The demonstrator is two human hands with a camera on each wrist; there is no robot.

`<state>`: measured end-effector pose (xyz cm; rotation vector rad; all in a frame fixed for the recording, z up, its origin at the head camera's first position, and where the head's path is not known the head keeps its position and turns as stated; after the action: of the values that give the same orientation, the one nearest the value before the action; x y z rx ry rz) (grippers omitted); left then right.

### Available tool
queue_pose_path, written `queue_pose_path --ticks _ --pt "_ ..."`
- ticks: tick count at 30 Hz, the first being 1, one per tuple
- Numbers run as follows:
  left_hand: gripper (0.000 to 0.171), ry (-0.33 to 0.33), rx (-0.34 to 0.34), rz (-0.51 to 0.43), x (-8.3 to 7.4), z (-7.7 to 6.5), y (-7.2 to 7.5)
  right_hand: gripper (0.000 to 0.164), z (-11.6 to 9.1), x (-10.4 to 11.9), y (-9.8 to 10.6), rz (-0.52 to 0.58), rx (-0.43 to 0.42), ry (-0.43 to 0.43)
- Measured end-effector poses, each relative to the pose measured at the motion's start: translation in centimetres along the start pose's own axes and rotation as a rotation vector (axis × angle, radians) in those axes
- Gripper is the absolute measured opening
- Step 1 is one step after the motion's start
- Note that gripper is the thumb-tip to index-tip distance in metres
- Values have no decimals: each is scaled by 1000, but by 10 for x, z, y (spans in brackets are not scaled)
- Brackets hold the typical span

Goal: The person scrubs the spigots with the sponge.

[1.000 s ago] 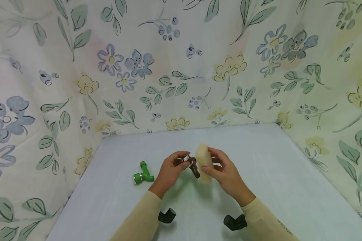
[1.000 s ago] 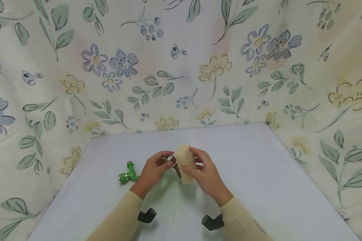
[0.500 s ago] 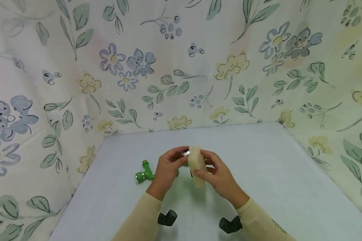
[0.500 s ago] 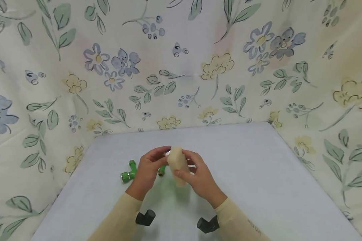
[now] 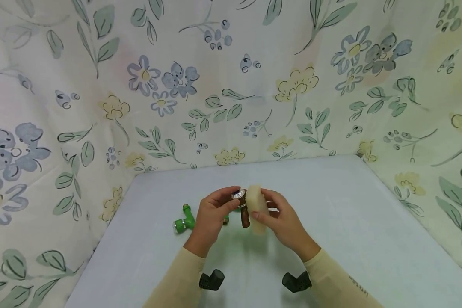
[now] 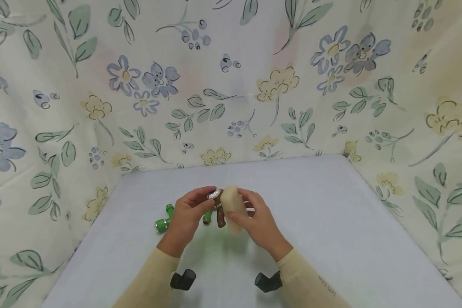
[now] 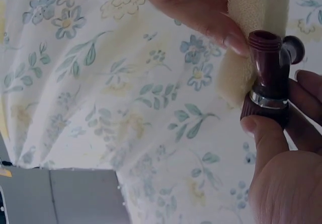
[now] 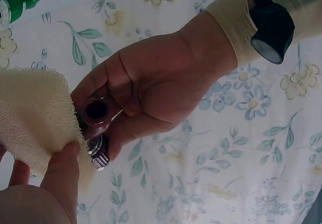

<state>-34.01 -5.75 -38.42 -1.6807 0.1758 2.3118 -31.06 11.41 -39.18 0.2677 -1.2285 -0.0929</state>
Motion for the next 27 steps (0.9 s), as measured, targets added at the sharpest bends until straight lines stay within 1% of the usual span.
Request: queue_pose_path --ticks 2,5,12,16,20,24,27 --pt "36 -1 1 5 -1 0 0 60 3 -9 2 -9 -4 10" --pt "35 -6 -4 -10 -2 0 1 62 6 -14 5 -19 -17 15" --pt "34 -23 -5 -68 -9 -1 2 61 9 -16 10 -49 -61 -47" --pt "36 -8 -10 -85 -7 -2 4 61 8 -19 7 -49 -40 -79" --pt "39 12 -22 -95 -1 -2 6 62 5 -24 1 -44 -2 -95" --pt "40 23 -38 -113 3 -1 7 62 2 -27 -4 -38 19 -92" --pt "41 28 -54 -123 6 0 8 60 0 -27 -8 -13 39 -84"
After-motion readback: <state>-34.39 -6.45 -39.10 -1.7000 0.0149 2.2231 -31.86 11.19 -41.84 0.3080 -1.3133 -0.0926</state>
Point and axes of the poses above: each hand's wrist, its own z-axis towards the middle knuckle, its own y-axis out of the back of the hand, x = y × z, the point moved 10 cm from there along z, towards the middle knuckle
